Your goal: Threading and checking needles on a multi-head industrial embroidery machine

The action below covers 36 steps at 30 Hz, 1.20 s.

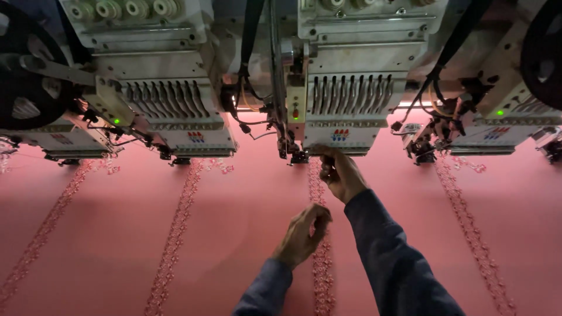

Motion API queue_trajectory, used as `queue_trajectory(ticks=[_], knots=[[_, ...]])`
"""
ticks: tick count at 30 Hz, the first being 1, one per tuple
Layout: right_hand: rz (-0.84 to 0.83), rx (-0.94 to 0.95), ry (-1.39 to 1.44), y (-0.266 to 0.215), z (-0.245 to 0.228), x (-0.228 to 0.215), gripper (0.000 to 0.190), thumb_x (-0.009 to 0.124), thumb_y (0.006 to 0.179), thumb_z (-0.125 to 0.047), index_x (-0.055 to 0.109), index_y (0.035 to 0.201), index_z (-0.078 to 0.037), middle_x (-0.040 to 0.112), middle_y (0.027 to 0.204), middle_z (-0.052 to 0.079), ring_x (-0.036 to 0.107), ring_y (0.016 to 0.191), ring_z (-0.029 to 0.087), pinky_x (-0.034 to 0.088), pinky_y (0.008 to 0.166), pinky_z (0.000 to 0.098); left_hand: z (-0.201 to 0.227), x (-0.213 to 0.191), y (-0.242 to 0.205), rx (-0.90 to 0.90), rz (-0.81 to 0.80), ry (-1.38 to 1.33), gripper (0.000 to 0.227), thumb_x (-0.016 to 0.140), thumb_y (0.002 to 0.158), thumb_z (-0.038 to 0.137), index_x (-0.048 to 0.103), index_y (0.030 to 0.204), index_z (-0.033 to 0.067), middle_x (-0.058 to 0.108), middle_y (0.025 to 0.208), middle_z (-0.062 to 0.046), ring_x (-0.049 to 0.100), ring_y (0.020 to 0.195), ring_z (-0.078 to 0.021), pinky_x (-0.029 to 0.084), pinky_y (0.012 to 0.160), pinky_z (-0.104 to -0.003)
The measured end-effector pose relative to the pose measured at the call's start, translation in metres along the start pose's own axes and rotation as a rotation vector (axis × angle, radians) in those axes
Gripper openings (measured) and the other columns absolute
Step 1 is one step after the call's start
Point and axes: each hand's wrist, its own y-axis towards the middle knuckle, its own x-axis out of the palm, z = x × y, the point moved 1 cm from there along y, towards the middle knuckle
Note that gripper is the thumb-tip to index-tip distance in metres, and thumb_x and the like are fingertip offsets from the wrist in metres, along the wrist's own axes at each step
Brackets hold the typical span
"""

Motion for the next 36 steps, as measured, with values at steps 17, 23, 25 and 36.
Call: queue_trajectory(ticks=[17,23,25,36], knots=[[0.55,-0.483,-0.555,0.011,0.031,-0.137,0.02,0.073,0.087,-0.045,0.082,0.096,-0.03,0.075,0.082,0.006,0.067,0.075,0.021,0.052,0.069,0.0403,-0.13,0.053,-0.022,-0.078,-0.058,0.014,0.022,0.061,0.096,0.009,0.063,0.113,0.0218,0.064,0.08,-0.013,0.067,0.073,-0.0407,0.058,0.069,-0.049],[0.761,-0.686,-1.008,-0.1,-0.02,-0.266,0.012,0.062,0.089,-0.027,0.074,0.092,-0.026,0.073,0.082,0.01,0.072,0.085,0.038,0.057,0.084,0.0525,-0.033,0.112,0.012,-0.126,-0.127,0.076,0.013,0.053,0.1,0.012,0.057,0.111,0.0067,0.064,0.074,-0.027,0.066,0.067,-0.0472,0.055,0.054,-0.052],[0.874,-0.649,-1.128,-0.107,-0.029,-0.309,0.009,0.064,0.087,-0.028,0.072,0.089,-0.031,0.072,0.072,0.003,0.074,0.082,0.034,0.058,0.085,0.054,0.002,0.149,0.019,-0.195,-0.151,-0.031,0.012,0.055,0.099,0.007,0.056,0.11,0.0033,0.066,0.076,-0.028,0.068,0.068,-0.0474,0.058,0.056,-0.054],[0.706,-0.655,-1.207,-0.076,-0.107,-0.403,0.009,0.062,0.09,-0.026,0.071,0.09,-0.028,0.072,0.07,0.009,0.073,0.081,0.036,0.058,0.083,0.0534,-0.003,0.33,0.139,-0.505,0.31,0.113,0.009,0.067,0.096,0.029,0.072,0.102,0.0248,0.061,0.063,-0.01,0.069,0.068,-0.0352,0.055,0.067,-0.053]])
